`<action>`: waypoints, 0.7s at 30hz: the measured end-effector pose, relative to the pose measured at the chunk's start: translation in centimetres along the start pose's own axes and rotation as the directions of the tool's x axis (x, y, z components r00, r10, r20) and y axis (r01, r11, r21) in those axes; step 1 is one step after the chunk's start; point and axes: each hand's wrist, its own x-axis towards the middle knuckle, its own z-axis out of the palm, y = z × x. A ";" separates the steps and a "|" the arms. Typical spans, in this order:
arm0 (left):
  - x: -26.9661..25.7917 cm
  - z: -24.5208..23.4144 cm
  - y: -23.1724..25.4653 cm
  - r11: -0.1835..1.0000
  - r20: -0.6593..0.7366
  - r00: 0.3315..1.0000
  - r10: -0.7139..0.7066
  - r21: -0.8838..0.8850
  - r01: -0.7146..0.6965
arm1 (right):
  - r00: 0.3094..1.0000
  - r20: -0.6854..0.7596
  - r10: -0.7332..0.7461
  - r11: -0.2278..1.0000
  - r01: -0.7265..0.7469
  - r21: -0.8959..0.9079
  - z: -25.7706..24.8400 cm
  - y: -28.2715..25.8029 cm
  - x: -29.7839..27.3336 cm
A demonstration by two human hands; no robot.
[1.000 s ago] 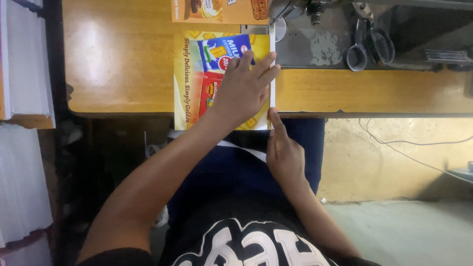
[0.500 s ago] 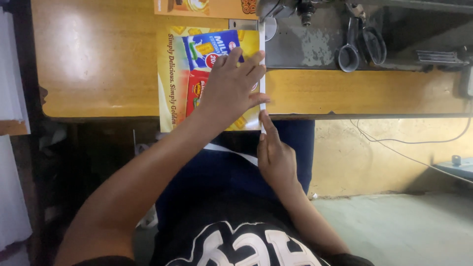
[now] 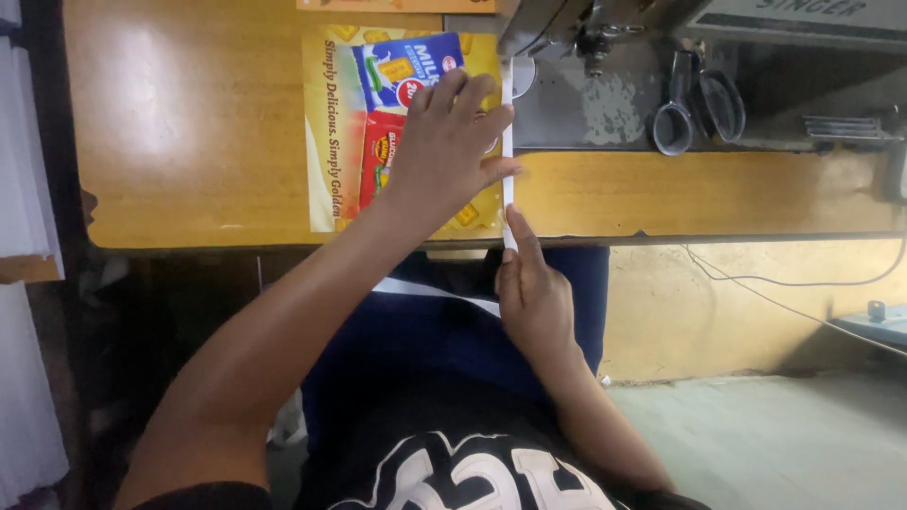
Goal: The person aligns a white strip of material along the edge of various printed paper sheets and sews them together using a sewing machine. They handle multiple sheets, including those with product advertisements, and repeatedly position them under the needle to stitch the strip.
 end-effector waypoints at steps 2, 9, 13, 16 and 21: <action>0.5 0.1 -0.3 1.000 0.028 1.000 -0.015 0.006 0.015 | 1.000 0.015 0.021 1.000 -0.021 0.003 -0.1 -0.3 0.5; 0.7 0.1 -0.8 0.995 -0.011 0.996 0.092 -0.031 -0.093 | 0.994 0.031 0.104 0.991 -0.106 0.077 -0.2 -1.5 0.1; -0.5 -0.5 -0.3 0.985 0.066 0.989 0.129 -0.127 -0.120 | 0.996 0.019 0.086 0.996 -0.086 0.001 0.0 -0.4 -1.1; -1.8 -0.6 0.5 0.978 0.037 0.982 0.184 -0.110 -0.179 | 0.999 -0.003 0.035 0.994 -0.036 -0.100 -0.2 0.0 -2.0; -3.1 -1.6 1.6 0.983 0.175 0.973 0.151 -0.131 -0.129 | 1.000 0.019 0.024 0.983 -0.020 -0.183 -1.0 -0.2 -2.0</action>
